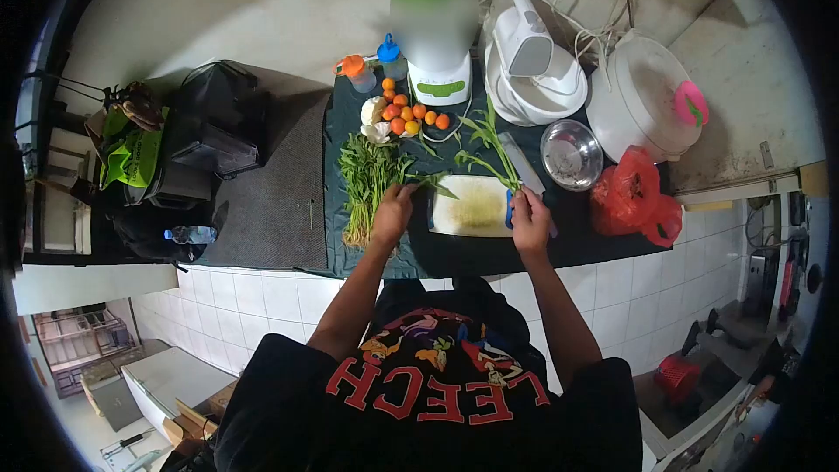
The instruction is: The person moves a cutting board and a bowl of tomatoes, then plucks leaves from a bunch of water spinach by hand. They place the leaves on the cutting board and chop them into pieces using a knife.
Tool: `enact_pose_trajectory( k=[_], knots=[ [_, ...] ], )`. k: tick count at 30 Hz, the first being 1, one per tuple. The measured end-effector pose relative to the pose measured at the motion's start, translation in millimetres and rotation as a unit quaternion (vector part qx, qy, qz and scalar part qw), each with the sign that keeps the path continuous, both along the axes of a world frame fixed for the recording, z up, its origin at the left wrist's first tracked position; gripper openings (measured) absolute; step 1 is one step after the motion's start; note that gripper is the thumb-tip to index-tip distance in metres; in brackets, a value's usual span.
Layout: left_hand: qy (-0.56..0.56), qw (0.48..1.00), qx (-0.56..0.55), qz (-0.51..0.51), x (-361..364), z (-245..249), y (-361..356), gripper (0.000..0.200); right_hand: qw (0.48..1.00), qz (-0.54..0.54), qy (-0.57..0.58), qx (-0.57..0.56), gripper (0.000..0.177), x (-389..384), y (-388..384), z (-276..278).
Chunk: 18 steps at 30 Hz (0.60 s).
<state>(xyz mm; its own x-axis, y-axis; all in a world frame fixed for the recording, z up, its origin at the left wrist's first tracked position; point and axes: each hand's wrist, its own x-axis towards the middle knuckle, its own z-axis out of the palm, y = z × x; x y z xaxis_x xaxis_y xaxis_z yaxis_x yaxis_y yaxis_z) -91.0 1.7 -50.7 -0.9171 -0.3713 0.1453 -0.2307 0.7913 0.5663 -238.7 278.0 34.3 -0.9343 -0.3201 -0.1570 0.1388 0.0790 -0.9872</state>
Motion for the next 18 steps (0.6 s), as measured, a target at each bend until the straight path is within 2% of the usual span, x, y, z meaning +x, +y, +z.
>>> enact_pose_trajectory(
  k=[1, 3, 5, 6, 7, 9, 10, 13, 14, 18],
  knots=[
    [-0.015, 0.998, -0.036, 0.043, 6.5, 0.0, -6.5, 0.039, 1.000, -0.011, -0.018, -0.014, 0.023, 4.4, -1.4, -2.8],
    [-0.054, 0.995, 0.000, 0.081, 4.0, 2.6, -17.1, 0.040, 0.999, -0.021, -0.036, -0.029, 0.022, 9.6, -5.5, -7.8],
    [-0.067, 0.983, 0.010, 0.173, -4.2, 17.2, -12.4, 0.041, 0.992, -0.039, -0.087, -0.080, 0.021, 12.8, -7.9, -12.5],
    [-0.013, 0.990, -0.036, 0.135, -8.8, 17.3, -11.0, 0.041, 0.992, -0.039, -0.088, -0.080, 0.021, 13.7, -8.0, -15.0],
    [-0.013, 0.990, -0.036, 0.136, -15.8, 17.2, -9.8, 0.041, 0.991, -0.029, -0.093, -0.096, 0.021, 13.1, -8.7, -17.7],
    [0.003, 0.987, -0.157, 0.023, -30.2, 15.4, -9.5, 0.041, 0.989, -0.020, -0.098, -0.112, 0.021, 13.5, -9.7, -19.6],
    [-0.025, 0.976, -0.214, -0.028, -37.1, 14.1, -11.1, 0.040, 0.991, -0.011, -0.087, -0.103, 0.021, 13.3, -10.8, -18.7],
    [-0.060, 0.958, -0.275, -0.055, -61.5, -1.1, -17.6, 0.039, 0.992, -0.003, -0.085, -0.098, 0.019, 13.4, -13.1, -14.3],
    [-0.047, 0.959, -0.278, -0.040, -67.2, -8.1, -19.2, 0.029, 0.990, -0.005, -0.096, -0.104, 0.019, 12.3, -12.9, -12.3],
    [-0.078, 0.966, -0.243, -0.044, -79.0, 4.5, -24.2, 0.015, 0.991, -0.004, -0.093, -0.095, 0.021, 7.3, -6.0, -22.6]
  ],
)
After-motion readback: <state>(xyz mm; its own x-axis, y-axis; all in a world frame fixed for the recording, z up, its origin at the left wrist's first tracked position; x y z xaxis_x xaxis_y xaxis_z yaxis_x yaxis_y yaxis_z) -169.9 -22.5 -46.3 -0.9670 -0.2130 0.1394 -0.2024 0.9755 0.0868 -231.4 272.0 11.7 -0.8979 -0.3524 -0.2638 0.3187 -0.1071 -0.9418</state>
